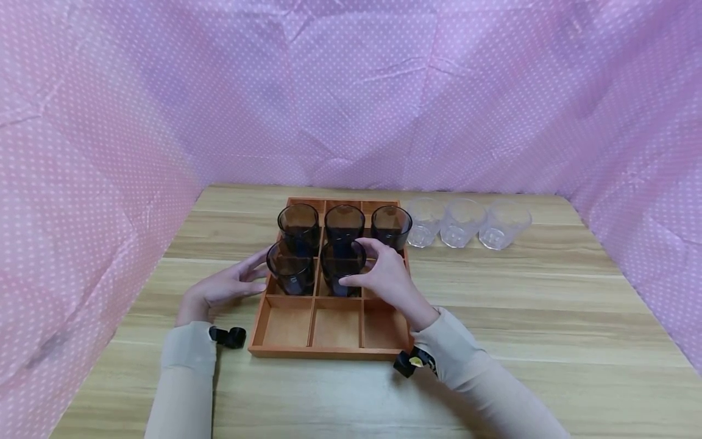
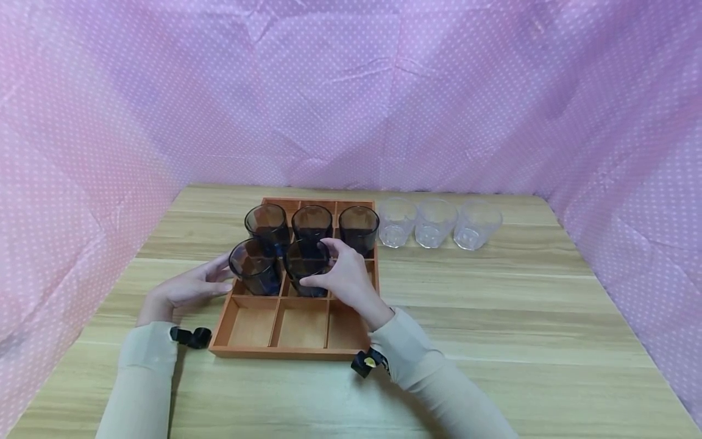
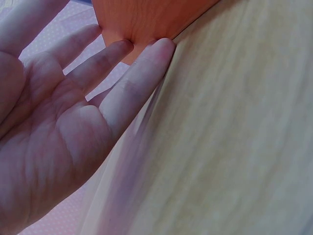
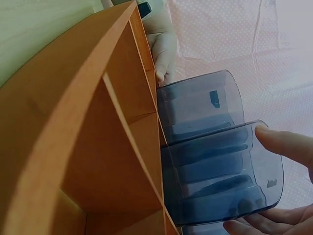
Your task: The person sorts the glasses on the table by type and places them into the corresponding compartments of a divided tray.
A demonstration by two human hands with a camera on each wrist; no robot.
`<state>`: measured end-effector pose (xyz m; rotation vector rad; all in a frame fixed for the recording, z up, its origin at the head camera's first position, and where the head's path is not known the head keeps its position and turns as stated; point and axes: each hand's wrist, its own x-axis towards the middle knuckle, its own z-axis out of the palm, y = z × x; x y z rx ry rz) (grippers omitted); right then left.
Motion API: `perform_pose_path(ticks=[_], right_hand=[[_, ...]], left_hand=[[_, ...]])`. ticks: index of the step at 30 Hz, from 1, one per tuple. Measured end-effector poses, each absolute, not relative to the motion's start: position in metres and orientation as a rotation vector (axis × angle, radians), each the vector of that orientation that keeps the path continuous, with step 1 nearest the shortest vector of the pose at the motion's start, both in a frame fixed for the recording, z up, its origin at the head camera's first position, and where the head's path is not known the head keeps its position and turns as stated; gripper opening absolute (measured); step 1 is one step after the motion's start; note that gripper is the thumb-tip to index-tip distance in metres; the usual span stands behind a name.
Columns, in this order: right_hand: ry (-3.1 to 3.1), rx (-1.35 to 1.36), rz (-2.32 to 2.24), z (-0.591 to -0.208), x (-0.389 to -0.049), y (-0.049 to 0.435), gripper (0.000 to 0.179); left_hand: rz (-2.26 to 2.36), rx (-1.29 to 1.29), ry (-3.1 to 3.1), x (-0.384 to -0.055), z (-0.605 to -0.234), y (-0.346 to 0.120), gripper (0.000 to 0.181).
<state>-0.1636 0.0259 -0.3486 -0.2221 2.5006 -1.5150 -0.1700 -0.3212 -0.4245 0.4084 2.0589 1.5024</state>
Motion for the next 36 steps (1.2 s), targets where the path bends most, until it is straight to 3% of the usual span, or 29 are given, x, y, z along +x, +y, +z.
perform_pose_path(ticks=[24, 36], right_hand=[[2.543, -0.35, -1.455, -0.353, -0.159, 0.03, 0.079], [2.474, -0.442, -1.574, -0.352, -0.161, 0.058, 0.07]], left_hand=[[1.49, 0.386, 2.049, -0.168, -0.424, -0.32, 0.084], [1.497, 0.414, 2.054, -0.169, -0.425, -0.319, 0.085]])
